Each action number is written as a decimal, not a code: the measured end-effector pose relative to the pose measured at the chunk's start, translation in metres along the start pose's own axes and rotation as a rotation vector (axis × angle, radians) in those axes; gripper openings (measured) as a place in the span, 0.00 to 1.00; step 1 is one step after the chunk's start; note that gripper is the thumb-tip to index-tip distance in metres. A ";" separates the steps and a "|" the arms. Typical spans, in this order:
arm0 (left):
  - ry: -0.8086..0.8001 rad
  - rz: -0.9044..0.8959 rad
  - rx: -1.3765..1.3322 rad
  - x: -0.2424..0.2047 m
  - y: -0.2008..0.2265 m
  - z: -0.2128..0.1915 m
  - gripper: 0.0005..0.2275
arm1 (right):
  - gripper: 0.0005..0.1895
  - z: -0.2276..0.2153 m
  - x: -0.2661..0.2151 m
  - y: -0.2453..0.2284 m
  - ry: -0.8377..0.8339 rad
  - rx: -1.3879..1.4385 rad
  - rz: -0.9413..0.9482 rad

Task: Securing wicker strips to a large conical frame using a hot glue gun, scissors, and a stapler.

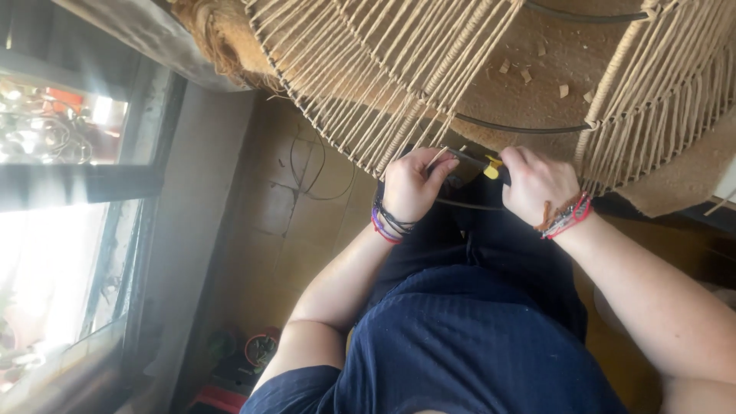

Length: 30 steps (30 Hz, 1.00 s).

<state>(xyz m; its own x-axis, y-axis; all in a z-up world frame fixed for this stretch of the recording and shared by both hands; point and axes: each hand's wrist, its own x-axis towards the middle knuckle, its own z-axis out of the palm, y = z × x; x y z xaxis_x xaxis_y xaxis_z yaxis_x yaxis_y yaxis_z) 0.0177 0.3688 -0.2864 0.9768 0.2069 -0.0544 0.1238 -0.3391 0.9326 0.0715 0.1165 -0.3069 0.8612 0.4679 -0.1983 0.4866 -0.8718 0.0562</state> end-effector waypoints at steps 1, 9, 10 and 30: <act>-0.010 -0.006 -0.002 0.000 0.000 0.002 0.04 | 0.16 -0.001 -0.001 0.001 -0.009 0.001 0.006; 0.018 0.024 -0.006 0.003 0.003 0.000 0.04 | 0.21 -0.010 -0.001 -0.005 -0.039 -0.066 -0.013; 0.009 0.021 -0.003 0.000 0.005 -0.002 0.04 | 0.21 -0.008 -0.003 -0.006 -0.045 -0.060 -0.007; 0.013 0.196 -0.079 0.003 0.020 -0.008 0.04 | 0.21 -0.030 0.018 -0.002 -0.161 0.236 -0.032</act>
<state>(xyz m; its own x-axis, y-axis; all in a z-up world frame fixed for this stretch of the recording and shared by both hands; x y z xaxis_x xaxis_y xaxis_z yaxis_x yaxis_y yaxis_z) 0.0214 0.3701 -0.2645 0.9785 0.1556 0.1352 -0.0833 -0.3013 0.9499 0.0907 0.1312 -0.2811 0.8023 0.4834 -0.3501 0.4495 -0.8753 -0.1784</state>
